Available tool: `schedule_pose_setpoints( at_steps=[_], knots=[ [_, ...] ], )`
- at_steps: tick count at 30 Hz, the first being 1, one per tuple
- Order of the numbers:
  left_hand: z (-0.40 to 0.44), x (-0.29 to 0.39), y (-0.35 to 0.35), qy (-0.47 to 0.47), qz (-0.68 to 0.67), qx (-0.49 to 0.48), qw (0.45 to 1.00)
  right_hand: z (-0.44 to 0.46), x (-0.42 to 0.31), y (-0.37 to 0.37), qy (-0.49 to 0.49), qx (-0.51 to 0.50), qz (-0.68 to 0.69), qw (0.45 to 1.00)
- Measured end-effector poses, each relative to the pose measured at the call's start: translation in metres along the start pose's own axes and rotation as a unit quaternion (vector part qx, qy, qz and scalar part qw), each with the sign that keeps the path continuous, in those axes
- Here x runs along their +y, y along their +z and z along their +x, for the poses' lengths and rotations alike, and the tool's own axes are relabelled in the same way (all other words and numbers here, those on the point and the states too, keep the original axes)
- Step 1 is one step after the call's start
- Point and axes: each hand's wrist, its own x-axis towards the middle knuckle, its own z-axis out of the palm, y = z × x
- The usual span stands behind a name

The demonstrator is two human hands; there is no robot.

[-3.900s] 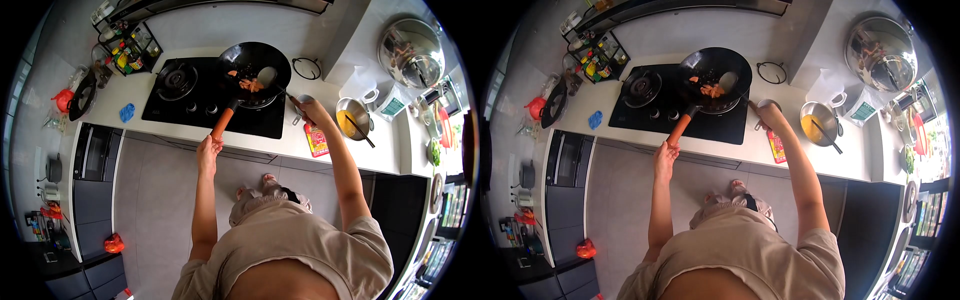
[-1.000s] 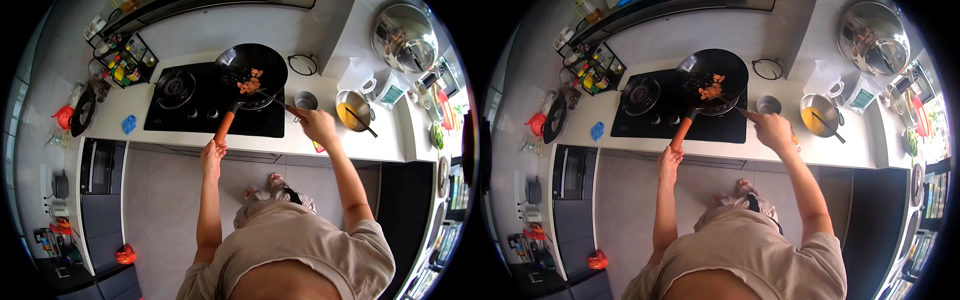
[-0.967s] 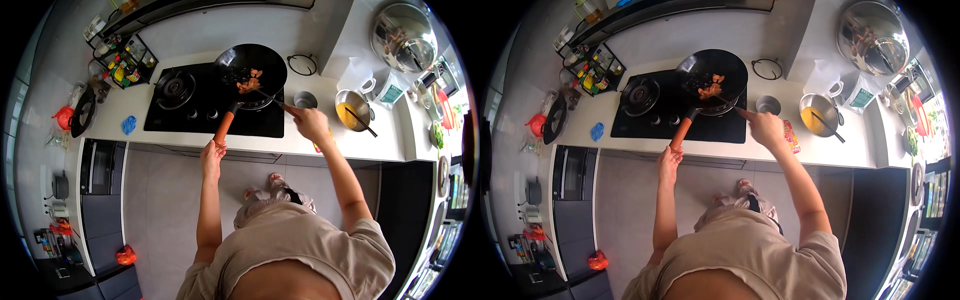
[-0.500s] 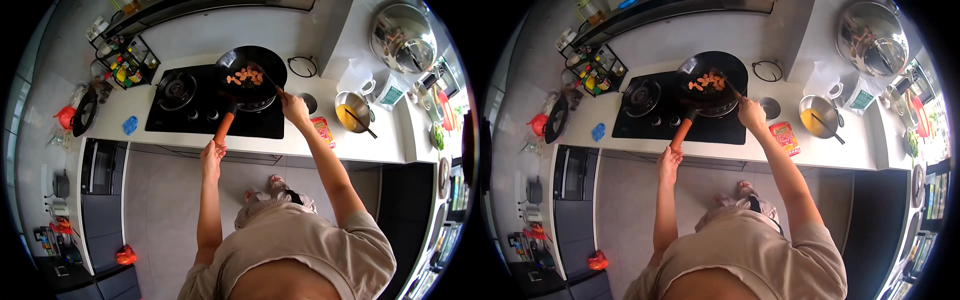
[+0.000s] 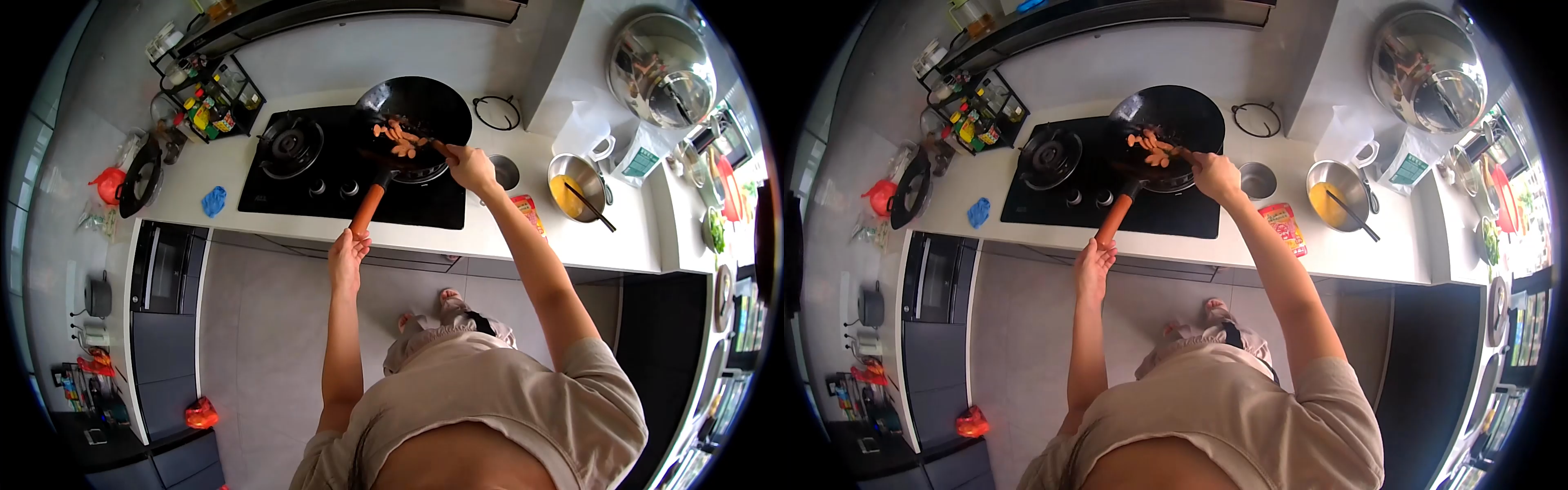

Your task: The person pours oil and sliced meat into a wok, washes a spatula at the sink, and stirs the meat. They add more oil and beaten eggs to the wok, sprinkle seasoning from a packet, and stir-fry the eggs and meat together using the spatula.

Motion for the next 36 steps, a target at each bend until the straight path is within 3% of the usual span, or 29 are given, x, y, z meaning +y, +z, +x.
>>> schedule_pose_setpoints(
  at_steps=[5,15,23,31,36],
  knots=[
    [0.000,0.000,-0.001,0.002,0.006,-0.003,1.000,-0.041,-0.016,-0.055,-0.088,-0.044,-0.161,0.982],
    [0.002,-0.002,-0.003,0.002,0.008,-0.001,1.000,-0.091,0.001,-0.143,-0.088,-0.031,-0.257,0.962],
    [0.001,-0.002,-0.001,-0.001,0.007,-0.004,1.000,-0.062,0.027,-0.031,-0.029,-0.026,-0.197,0.980],
    [-0.001,-0.002,-0.001,0.002,0.014,0.002,1.000,-0.091,0.011,-0.085,-0.067,-0.033,-0.168,0.983],
    [-0.001,-0.002,0.002,-0.003,0.011,0.012,1.000,-0.053,0.006,-0.032,-0.039,-0.034,-0.131,0.990]
  ],
)
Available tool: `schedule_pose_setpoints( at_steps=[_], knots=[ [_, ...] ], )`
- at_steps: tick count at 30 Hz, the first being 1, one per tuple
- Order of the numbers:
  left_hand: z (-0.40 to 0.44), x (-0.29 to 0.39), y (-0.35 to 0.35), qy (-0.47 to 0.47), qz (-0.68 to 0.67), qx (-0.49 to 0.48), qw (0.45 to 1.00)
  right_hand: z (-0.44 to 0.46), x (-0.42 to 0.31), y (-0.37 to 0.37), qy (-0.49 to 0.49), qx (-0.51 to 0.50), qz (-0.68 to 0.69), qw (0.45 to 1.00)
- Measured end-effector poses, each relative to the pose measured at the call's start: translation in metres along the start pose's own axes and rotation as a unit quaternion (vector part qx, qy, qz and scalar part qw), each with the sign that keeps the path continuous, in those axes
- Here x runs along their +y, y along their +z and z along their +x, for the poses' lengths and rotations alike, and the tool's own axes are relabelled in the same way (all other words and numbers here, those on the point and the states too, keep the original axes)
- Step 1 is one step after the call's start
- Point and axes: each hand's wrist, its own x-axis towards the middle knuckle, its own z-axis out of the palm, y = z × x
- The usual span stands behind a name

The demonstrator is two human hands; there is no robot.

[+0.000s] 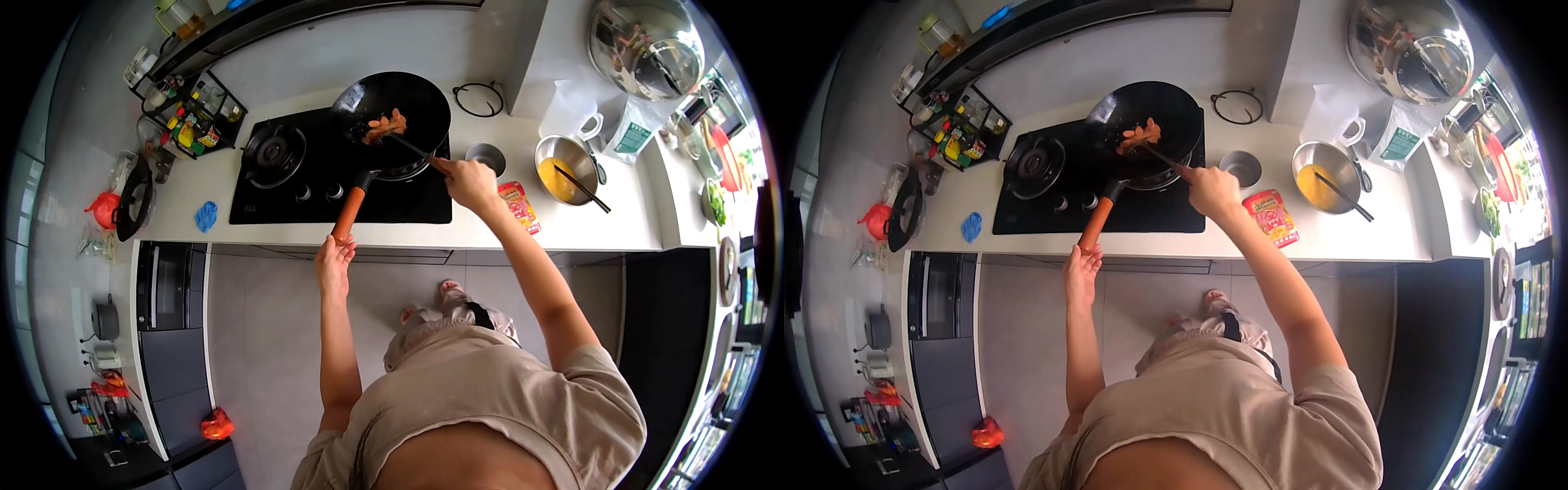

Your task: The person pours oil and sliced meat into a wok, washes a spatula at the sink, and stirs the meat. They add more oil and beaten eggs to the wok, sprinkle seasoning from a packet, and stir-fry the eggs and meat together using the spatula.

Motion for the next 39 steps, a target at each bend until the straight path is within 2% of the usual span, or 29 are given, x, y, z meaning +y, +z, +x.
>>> schedule_pose_setpoints(
  at_steps=[2,9,13,17,18,21,25,26,29,33,34,37,39],
  knots=[
    [-0.003,0.002,0.001,0.000,-0.006,0.003,1.000,0.014,0.003,0.022,0.022,0.001,0.009,1.000],
    [-0.006,0.005,0.004,0.006,-0.019,0.004,1.000,-0.022,0.006,-0.037,0.004,-0.021,-0.061,0.998],
    [-0.002,0.000,0.001,0.009,-0.007,0.001,1.000,-0.004,0.008,-0.021,0.022,-0.017,-0.065,0.998],
    [-0.001,0.005,0.004,-0.002,-0.016,0.011,1.000,0.008,0.010,0.003,0.043,0.009,0.007,0.999],
    [-0.002,0.006,0.005,0.000,-0.014,0.009,1.000,0.003,0.012,0.003,0.034,0.052,0.038,0.997],
    [-0.004,0.000,0.002,-0.001,-0.017,0.010,1.000,-0.006,0.026,0.007,0.033,0.072,0.051,0.996],
    [-0.003,-0.001,0.003,-0.008,-0.016,0.018,1.000,-0.013,0.023,0.004,0.034,0.089,0.075,0.993],
    [-0.003,0.000,0.003,-0.007,-0.017,0.015,1.000,-0.011,0.020,0.002,0.042,0.047,0.080,0.995],
    [-0.004,-0.002,0.002,-0.007,-0.019,0.010,1.000,0.013,0.017,0.033,0.063,0.085,0.130,0.986],
    [-0.004,0.000,0.001,-0.004,-0.012,0.005,1.000,0.048,-0.001,0.042,0.096,0.078,0.172,0.977],
    [-0.004,-0.001,0.001,-0.004,-0.010,0.004,1.000,0.055,-0.003,0.047,0.091,0.086,0.184,0.975],
    [-0.003,-0.001,0.000,0.000,-0.011,0.006,1.000,0.052,-0.010,0.042,0.048,0.025,0.152,0.987],
    [-0.005,0.000,0.001,0.000,-0.008,0.007,1.000,0.040,-0.008,0.031,0.014,0.007,0.095,0.995]
  ],
)
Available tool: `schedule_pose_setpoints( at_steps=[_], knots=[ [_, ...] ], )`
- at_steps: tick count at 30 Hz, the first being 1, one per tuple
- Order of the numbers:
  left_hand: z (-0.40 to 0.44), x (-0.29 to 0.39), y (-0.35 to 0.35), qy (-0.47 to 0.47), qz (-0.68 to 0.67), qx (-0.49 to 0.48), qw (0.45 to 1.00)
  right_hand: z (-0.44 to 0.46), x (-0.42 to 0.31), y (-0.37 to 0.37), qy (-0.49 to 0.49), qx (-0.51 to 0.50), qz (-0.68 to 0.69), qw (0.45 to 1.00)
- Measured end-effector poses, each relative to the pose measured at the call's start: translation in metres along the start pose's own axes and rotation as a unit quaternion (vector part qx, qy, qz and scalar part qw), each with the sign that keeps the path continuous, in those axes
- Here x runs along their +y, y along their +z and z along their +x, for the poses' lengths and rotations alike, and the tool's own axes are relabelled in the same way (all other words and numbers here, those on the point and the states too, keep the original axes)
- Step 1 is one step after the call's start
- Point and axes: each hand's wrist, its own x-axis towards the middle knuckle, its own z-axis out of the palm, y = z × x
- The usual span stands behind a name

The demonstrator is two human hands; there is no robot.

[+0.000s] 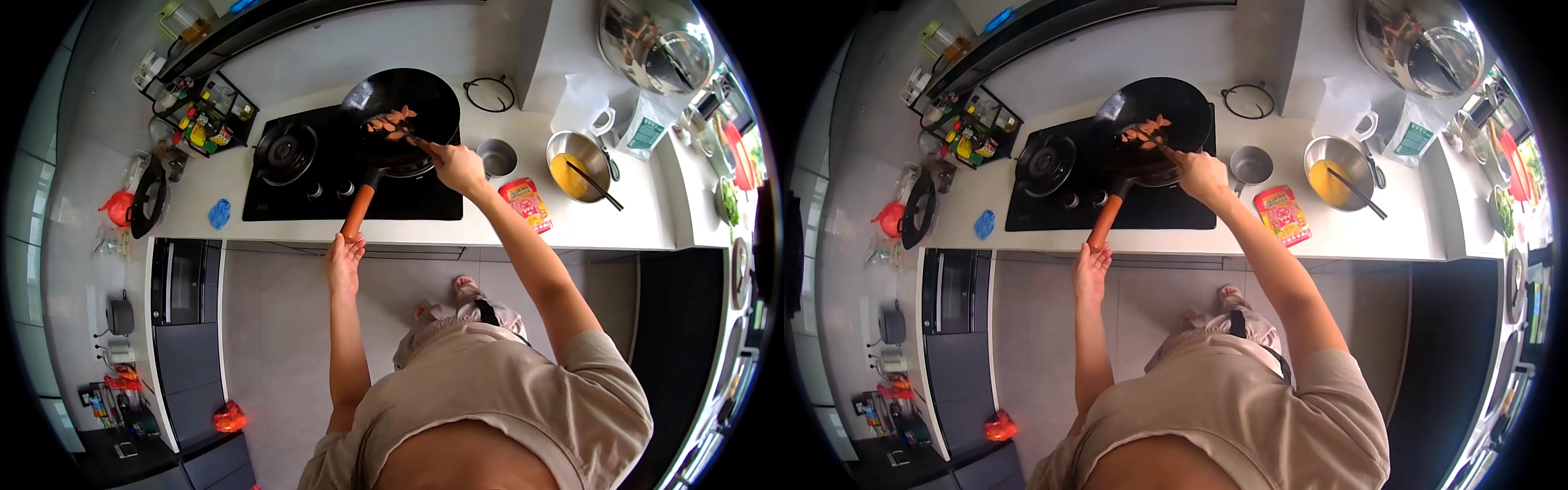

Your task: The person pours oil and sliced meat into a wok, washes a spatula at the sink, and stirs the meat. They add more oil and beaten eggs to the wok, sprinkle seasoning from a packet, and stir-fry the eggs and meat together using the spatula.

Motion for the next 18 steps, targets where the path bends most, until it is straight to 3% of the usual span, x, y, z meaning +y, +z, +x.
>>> schedule_pose_setpoints(
  at_steps=[5,11,14,18],
  knots=[
    [0.000,0.000,0.000,0.002,-0.004,-0.002,1.000,-0.034,0.020,-0.048,-0.067,0.001,-0.108,0.992],
    [0.004,-0.002,-0.004,-0.002,-0.004,-0.005,1.000,-0.055,0.020,-0.087,-0.036,0.054,-0.145,0.987],
    [0.002,-0.001,-0.002,0.000,0.000,-0.005,1.000,-0.077,0.005,-0.109,0.011,0.026,-0.178,0.984],
    [0.001,-0.001,-0.001,-0.001,0.000,0.001,1.000,-0.083,0.016,-0.106,-0.020,0.013,-0.196,0.980]
  ],
)
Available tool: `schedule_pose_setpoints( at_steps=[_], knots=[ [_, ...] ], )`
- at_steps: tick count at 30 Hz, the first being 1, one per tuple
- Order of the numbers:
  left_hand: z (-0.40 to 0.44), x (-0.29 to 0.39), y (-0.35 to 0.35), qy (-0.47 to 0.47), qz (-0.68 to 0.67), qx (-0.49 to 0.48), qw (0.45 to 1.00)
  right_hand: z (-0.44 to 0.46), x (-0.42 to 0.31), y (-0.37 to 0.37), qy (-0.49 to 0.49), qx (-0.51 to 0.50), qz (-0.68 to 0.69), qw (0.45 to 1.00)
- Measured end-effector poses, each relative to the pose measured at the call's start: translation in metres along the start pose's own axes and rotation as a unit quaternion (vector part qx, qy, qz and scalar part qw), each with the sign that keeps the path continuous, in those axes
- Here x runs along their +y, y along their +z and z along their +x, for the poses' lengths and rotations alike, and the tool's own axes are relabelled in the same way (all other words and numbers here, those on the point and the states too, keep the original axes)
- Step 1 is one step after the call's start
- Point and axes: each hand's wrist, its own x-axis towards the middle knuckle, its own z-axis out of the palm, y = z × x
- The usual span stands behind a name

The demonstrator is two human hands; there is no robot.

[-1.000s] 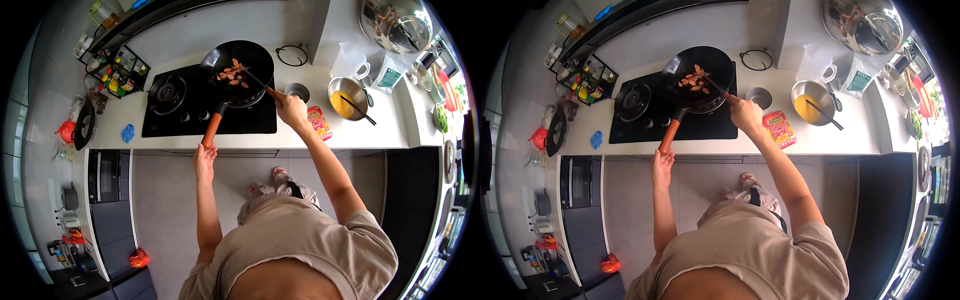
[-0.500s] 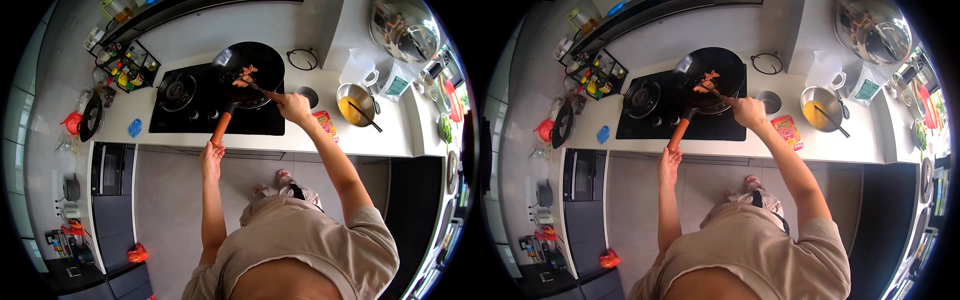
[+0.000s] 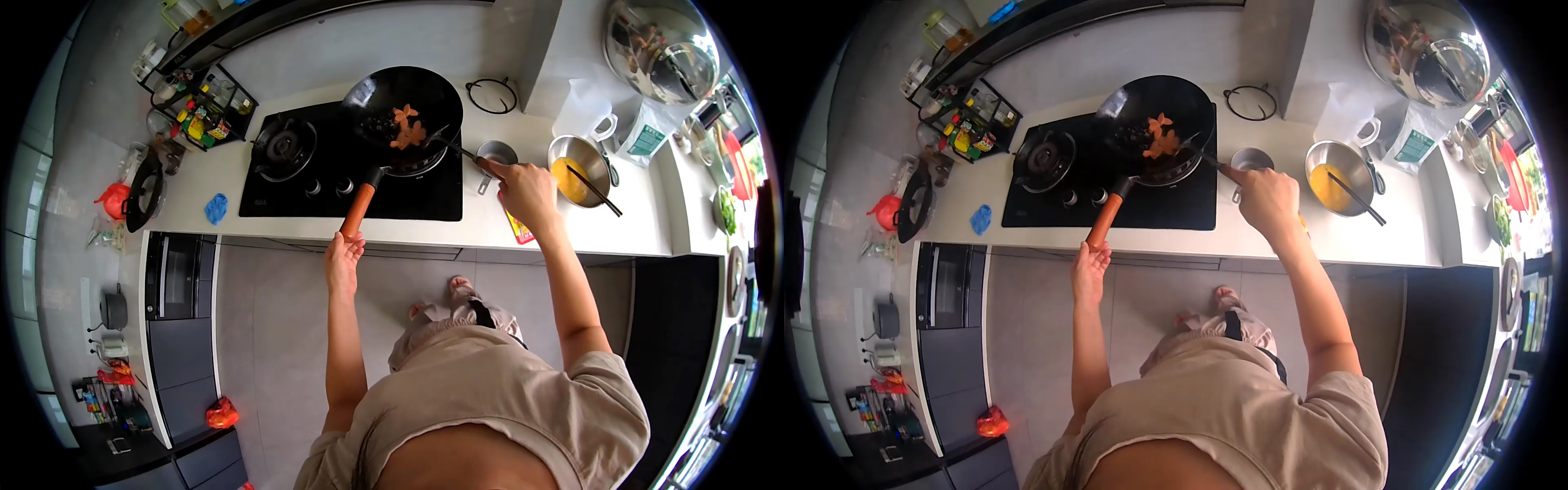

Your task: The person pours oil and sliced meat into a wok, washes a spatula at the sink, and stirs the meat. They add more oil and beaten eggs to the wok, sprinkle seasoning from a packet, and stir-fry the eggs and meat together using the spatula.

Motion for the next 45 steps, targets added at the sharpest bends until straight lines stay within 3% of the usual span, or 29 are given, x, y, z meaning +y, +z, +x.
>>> schedule_pose_setpoints(
  at_steps=[6,8,11,12,15,18,20,21,22,25,30,33,35,37,39,40,41,43,45],
  knots=[
    [0.003,-0.004,-0.003,0.003,-0.015,0.006,1.000,0.037,-0.024,0.079,0.062,-0.052,0.063,0.995],
    [0.006,-0.008,-0.007,0.000,-0.013,-0.007,1.000,0.034,-0.025,0.104,0.065,-0.010,0.098,0.993],
    [0.005,-0.011,-0.006,0.003,-0.018,-0.001,1.000,0.018,-0.023,0.105,0.053,-0.034,0.210,0.976],
    [0.005,-0.011,-0.005,-0.002,-0.024,0.004,1.000,0.016,-0.016,0.132,0.036,0.008,0.269,0.962],
    [0.004,-0.019,-0.003,-0.005,-0.038,0.012,0.999,-0.005,0.002,0.130,0.053,-0.006,0.457,0.888],
    [-0.004,-0.031,0.005,-0.016,-0.064,0.012,0.998,-0.033,0.040,0.145,0.182,-0.011,0.629,0.756],
    [-0.004,-0.054,0.014,-0.038,-0.056,0.046,0.997,-0.056,0.084,0.151,0.316,0.024,0.671,0.671],
    [-0.001,-0.071,0.022,-0.082,-0.037,0.078,0.993,-0.069,0.112,0.167,0.380,0.077,0.685,0.617],
    [0.000,-0.089,0.031,-0.118,0.023,0.048,0.992,-0.080,0.142,0.188,0.440,0.128,0.692,0.557],
    [-0.017,-0.123,0.089,-0.206,0.042,-0.080,0.975,-0.097,0.230,0.220,0.560,0.191,0.607,0.530],
    [-0.027,-0.141,0.185,-0.203,0.162,-0.214,0.942,-0.078,0.311,0.229,0.556,0.209,0.670,0.447],
    [-0.027,-0.132,0.211,-0.159,0.174,-0.264,0.935,-0.060,0.342,0.250,0.601,0.203,0.614,0.469],
    [-0.026,-0.115,0.212,-0.151,0.199,-0.298,0.921,-0.054,0.343,0.243,0.564,0.208,0.626,0.496],
    [-0.033,-0.093,0.206,-0.147,0.234,-0.328,0.903,-0.051,0.342,0.243,0.528,0.247,0.647,0.491],
    [-0.039,-0.065,0.190,-0.133,0.242,-0.343,0.898,-0.051,0.349,0.258,0.583,0.259,0.585,0.501],
    [-0.042,-0.050,0.181,-0.124,0.244,-0.351,0.895,-0.050,0.350,0.264,0.597,0.281,0.577,0.481],
    [-0.045,-0.033,0.172,-0.108,0.247,-0.326,0.906,-0.052,0.354,0.272,0.599,0.295,0.572,0.476],
    [-0.044,0.001,0.150,-0.078,0.228,-0.270,0.932,-0.055,0.343,0.255,0.630,0.243,0.518,0.525],
    [-0.034,0.031,0.121,-0.033,0.202,-0.211,0.956,-0.056,0.336,0.256,0.578,0.323,0.561,0.497]
  ],
)
